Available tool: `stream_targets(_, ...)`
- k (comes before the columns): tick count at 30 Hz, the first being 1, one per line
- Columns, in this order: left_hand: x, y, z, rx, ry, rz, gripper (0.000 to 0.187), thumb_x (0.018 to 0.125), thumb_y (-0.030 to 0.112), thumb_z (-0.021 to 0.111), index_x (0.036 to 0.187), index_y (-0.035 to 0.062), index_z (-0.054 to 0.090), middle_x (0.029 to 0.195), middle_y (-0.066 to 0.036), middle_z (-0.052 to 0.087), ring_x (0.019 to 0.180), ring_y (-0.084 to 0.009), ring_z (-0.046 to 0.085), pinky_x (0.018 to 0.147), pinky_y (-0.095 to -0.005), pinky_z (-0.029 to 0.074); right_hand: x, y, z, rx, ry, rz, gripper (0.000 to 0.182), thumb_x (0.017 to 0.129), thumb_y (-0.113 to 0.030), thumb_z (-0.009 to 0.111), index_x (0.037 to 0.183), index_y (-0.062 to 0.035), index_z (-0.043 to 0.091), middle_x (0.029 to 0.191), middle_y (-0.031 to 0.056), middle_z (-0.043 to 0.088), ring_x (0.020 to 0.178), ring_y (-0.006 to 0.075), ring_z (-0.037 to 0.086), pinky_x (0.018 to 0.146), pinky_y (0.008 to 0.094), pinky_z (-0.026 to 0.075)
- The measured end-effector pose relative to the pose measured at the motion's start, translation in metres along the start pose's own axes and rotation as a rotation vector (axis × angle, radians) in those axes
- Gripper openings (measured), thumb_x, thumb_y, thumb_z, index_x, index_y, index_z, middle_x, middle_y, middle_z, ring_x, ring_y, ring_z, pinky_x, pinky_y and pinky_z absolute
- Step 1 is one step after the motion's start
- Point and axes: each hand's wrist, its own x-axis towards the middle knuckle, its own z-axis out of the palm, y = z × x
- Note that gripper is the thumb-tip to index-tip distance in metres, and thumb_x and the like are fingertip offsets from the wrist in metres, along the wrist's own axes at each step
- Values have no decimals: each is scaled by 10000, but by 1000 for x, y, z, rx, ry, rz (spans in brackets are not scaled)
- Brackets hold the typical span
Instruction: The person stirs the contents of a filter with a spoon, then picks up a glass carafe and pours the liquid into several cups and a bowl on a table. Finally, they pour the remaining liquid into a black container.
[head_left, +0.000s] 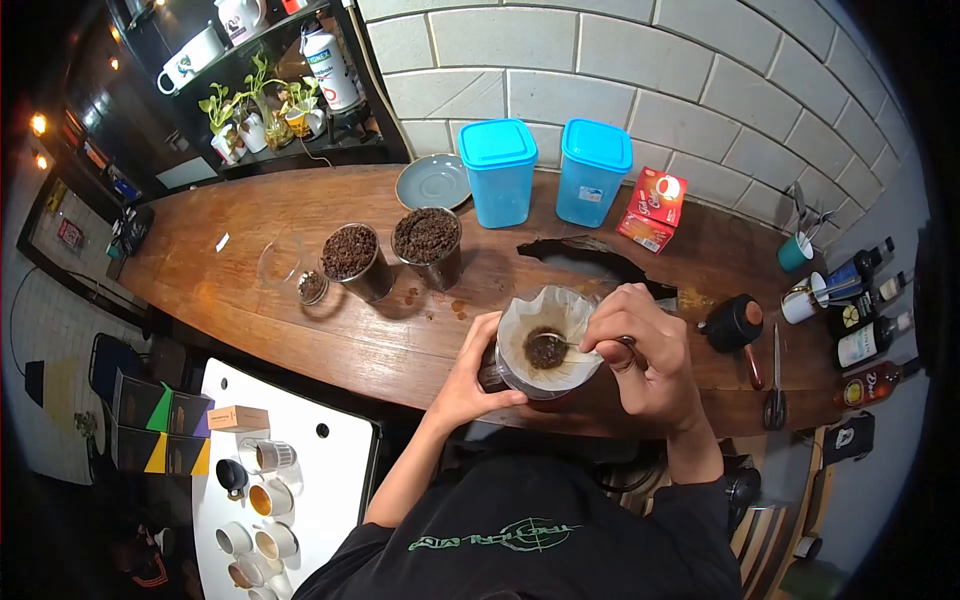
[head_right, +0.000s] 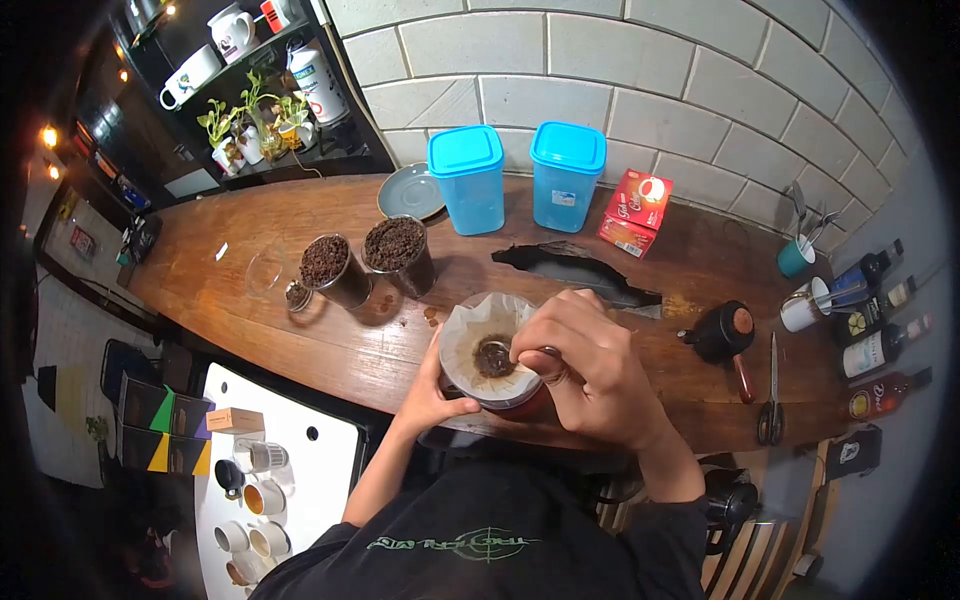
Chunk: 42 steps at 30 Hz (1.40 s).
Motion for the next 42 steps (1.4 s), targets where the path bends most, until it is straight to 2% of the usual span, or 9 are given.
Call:
stream_targets(8, -1, -4, 2, -99, 4, -63, 1055, 600, 445, 887, 1438, 27, 402, 1383, -162, 417, 1325, -322, 417, 1118, -437, 330, 1, 3, -3, -3, 31, -21, 78, 837, -54, 683, 858, -50, 608, 803, 71, 606, 755, 282, 574, 779, 381, 423)
stream_targets(17, 0, -2, -1, -47, -18, -97, 1075, 581, 455, 888, 1440, 33, 396, 1378, -156, 414, 1334, -320, 402, 1126, -442, 313, 3, 8, -4, 6, 34, -29, 75, 834, -54, 684, 849, -47, 610, 803, 73, 605, 762, 285, 582, 777, 390, 429)
stream_targets(35, 2, 1, -1, 8, 1, 23, 1030, 615, 459, 880, 1430, 37, 412, 1408, -157, 409, 1359, -326, 387, 1131, -454, 309, 7, 4, -4, 30, -37, -37, 98, 810, -51, 694, 841, -40, 602, 808, 78, 610, 783, 287, 588, 782, 390, 425)
stream_targets(42, 2, 1, -2, 19, -14, 32, 1016, 620, 451, 878, 1427, 43, 415, 1409, -166, 404, 1362, -331, 383, 1134, -453, 306, 9, 2, -3, 20, -57, -51, 85, 831, -66, 686, 837, -36, 606, 798, 82, 607, 771, 290, 583, 772, 387, 423)
